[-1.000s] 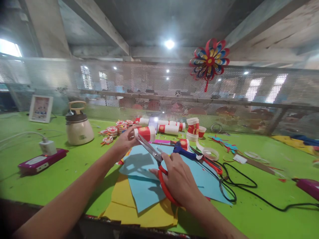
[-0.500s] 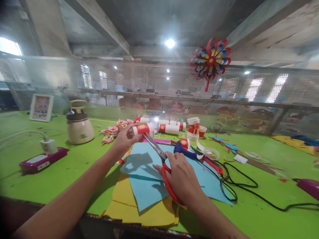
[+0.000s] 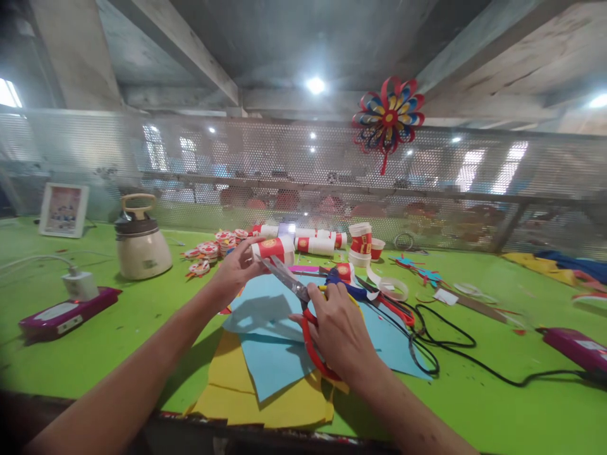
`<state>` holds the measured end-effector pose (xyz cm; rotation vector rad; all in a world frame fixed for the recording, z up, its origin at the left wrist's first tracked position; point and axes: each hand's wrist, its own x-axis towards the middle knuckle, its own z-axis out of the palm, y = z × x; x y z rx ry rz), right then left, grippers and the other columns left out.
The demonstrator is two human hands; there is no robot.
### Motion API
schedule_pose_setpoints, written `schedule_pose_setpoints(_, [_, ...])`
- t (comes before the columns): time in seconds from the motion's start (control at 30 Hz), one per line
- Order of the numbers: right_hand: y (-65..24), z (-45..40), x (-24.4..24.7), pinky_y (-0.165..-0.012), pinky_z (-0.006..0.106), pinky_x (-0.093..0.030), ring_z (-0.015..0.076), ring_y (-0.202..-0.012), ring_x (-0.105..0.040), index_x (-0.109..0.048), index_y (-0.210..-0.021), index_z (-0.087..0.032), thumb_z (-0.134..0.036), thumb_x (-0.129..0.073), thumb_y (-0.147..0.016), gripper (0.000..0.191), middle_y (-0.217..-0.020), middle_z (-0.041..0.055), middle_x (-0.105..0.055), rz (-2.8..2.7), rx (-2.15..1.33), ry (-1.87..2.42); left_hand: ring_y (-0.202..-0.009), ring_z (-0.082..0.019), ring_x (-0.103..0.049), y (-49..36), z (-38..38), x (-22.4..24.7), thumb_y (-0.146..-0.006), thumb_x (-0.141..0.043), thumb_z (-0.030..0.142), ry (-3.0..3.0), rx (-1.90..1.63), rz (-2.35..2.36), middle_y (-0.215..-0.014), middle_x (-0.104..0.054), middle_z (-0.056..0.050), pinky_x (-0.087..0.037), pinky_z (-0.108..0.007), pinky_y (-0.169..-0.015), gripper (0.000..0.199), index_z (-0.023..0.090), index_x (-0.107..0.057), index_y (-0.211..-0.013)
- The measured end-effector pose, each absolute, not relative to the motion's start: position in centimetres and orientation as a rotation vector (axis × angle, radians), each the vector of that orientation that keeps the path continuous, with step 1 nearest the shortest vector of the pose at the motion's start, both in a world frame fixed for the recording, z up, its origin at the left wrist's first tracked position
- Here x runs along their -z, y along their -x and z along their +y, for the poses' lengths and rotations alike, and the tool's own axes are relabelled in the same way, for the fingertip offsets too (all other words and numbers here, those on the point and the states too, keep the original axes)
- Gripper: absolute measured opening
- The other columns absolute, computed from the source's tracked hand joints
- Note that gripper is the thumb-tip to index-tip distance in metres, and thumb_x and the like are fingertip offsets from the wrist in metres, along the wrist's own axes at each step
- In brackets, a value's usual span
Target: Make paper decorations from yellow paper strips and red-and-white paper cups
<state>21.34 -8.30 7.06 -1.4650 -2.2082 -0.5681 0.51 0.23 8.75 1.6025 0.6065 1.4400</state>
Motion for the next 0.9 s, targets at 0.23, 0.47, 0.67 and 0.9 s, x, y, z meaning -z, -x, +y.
schedule_pose_setpoints(0.23, [-21.4,-8.1,-6.2,-0.071,0.034,-0.042,0.0247,-0.082,-0.049,-0.050,-0.123,-0.010,-0.009,-0.048,-0.082,0.041,-0.087,0.0106,-0.051,-2.183,0.490,1.463,-0.089,-0.021,-0.061,-0.9,0.2,-8.8,-0.069,-0.066,0.016,-1.685,-1.470,0.631,-0.103,-0.061,-0.007,-0.050,-0.037,-0.081,0.054,0.019,-0.046,-0.119])
schedule_pose_setpoints(0.47, [-21.5,-8.4,-6.2,-0.068,0.032,-0.041,0.0228,-0.077,-0.050,-0.050,-0.126,-0.011,-0.006,-0.045,-0.080,0.046,-0.085,0.0091,-0.050,-2.126,0.436,1.425,-0.087,-0.021,-0.060,-0.7,-1.9,-10.0,-0.071,-0.066,0.017,-1.587,-1.400,0.521,-0.100,-0.060,-0.007,-0.048,-0.038,-0.081,0.055,0.020,-0.045,-0.121])
schedule_pose_setpoints(0.67, [-21.3,-8.5,-6.3,-0.066,0.031,-0.041,0.0212,-0.074,-0.050,-0.049,-0.126,-0.015,-0.007,-0.047,-0.079,0.048,-0.085,0.0066,-0.050,-2.085,0.317,1.365,-0.076,-0.014,-0.057,-0.4,-2.5,-10.6,-0.082,-0.055,0.020,-1.458,-1.401,0.394,-0.084,-0.056,-0.002,-0.049,-0.036,-0.081,0.037,0.021,-0.050,-0.119])
schedule_pose_setpoints(0.9, [-21.2,-8.8,-6.4,-0.066,0.032,-0.042,0.0212,-0.073,-0.049,-0.051,-0.122,-0.018,-0.009,-0.046,-0.080,0.043,-0.081,0.0048,-0.048,-2.070,0.213,1.380,-0.083,-0.014,-0.056,-1.0,-1.6,-9.9,-0.085,-0.055,0.024,-1.524,-1.479,0.357,-0.093,-0.054,-0.002,-0.049,-0.037,-0.085,0.038,0.024,-0.049,-0.123])
